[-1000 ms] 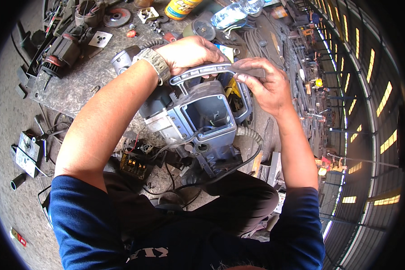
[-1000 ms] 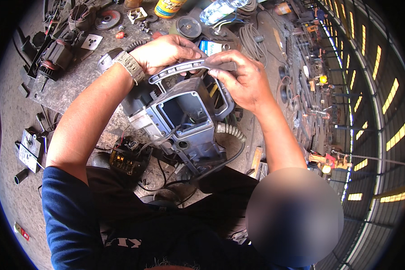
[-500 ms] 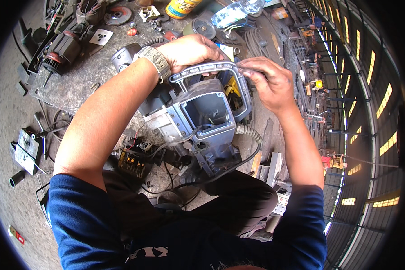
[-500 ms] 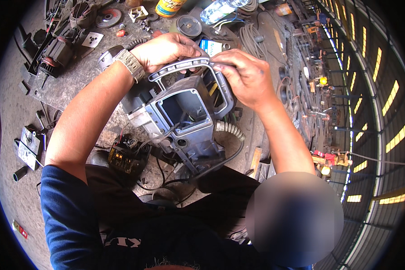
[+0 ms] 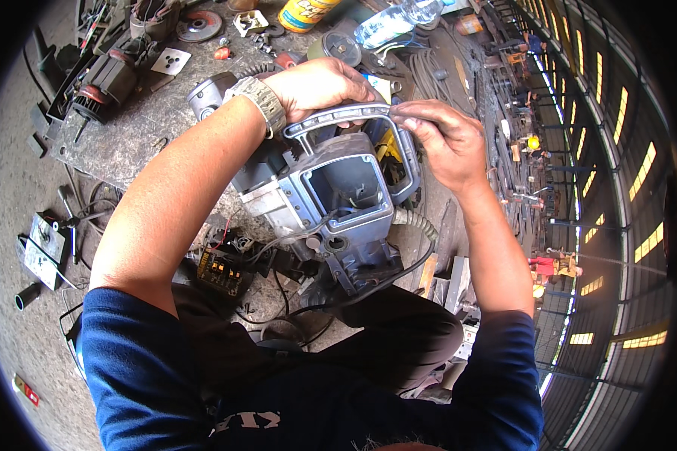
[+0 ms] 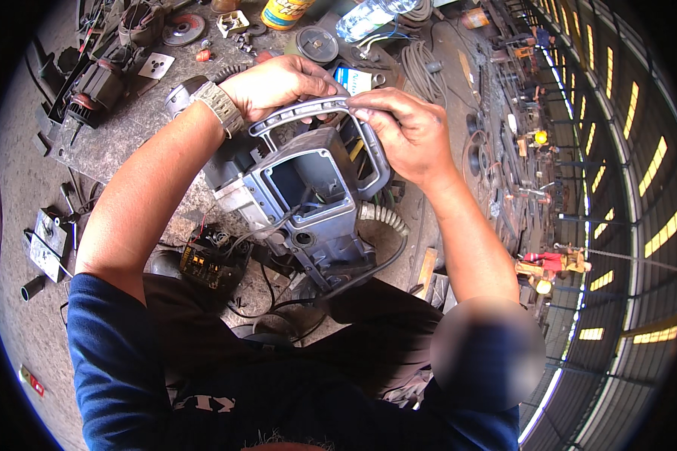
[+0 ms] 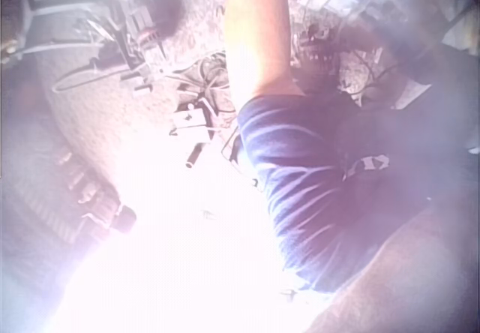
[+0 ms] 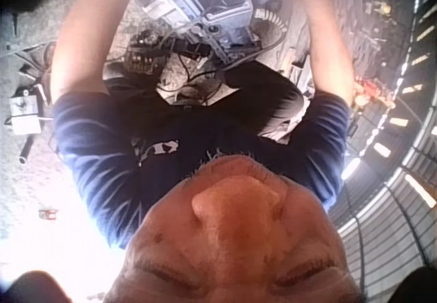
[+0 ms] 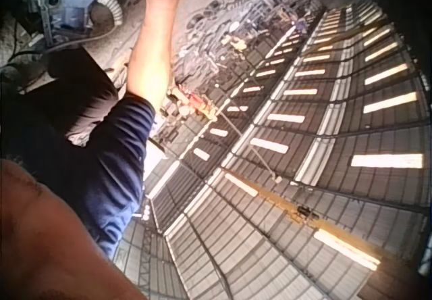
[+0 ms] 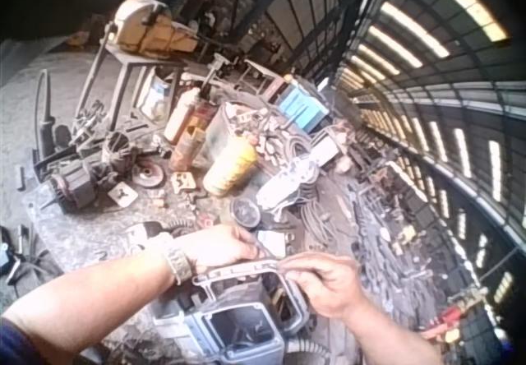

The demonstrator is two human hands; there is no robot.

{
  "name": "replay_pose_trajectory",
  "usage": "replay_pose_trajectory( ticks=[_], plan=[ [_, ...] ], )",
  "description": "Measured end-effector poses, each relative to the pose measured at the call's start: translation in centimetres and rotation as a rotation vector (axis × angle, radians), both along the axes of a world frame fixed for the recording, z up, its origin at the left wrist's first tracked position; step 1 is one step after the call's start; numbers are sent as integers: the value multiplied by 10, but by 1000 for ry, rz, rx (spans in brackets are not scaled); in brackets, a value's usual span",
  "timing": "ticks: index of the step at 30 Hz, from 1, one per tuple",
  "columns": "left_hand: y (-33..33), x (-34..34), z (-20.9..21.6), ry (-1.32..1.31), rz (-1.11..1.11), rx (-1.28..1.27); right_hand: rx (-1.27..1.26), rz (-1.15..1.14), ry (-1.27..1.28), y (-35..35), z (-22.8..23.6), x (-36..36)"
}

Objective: The person sits on the floor and works on a handheld power tool, repeatedly inserting and removing a small metal piece from the tool's housing. The person also briefly uses a hammer to tap a component before continuing to adjust the metal piece by hand.

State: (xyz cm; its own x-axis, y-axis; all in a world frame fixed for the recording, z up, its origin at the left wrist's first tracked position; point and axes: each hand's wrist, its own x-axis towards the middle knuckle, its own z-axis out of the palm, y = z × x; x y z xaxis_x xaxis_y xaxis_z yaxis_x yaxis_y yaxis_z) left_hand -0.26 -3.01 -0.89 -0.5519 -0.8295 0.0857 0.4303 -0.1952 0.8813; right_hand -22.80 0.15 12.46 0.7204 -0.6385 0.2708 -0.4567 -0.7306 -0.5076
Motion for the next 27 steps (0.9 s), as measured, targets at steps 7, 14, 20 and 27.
replay_pose_trajectory(
  ticks=[7, 14, 20, 27],
  plan=[
    [0, -2, 0, -54, 45, 1, 416, -213, -323, 4, -6, -4],
    [11, 9, 26, -326, 406, -360, 606, -286, -593, 7, 1, -4],
    [77, 8, 90, -477, 320, -571, 574, -198, -718, 43, 26, -27],
    [173, -19, 113, -331, 273, -341, 450, -76, -758, 118, 28, -57]
  ],
)
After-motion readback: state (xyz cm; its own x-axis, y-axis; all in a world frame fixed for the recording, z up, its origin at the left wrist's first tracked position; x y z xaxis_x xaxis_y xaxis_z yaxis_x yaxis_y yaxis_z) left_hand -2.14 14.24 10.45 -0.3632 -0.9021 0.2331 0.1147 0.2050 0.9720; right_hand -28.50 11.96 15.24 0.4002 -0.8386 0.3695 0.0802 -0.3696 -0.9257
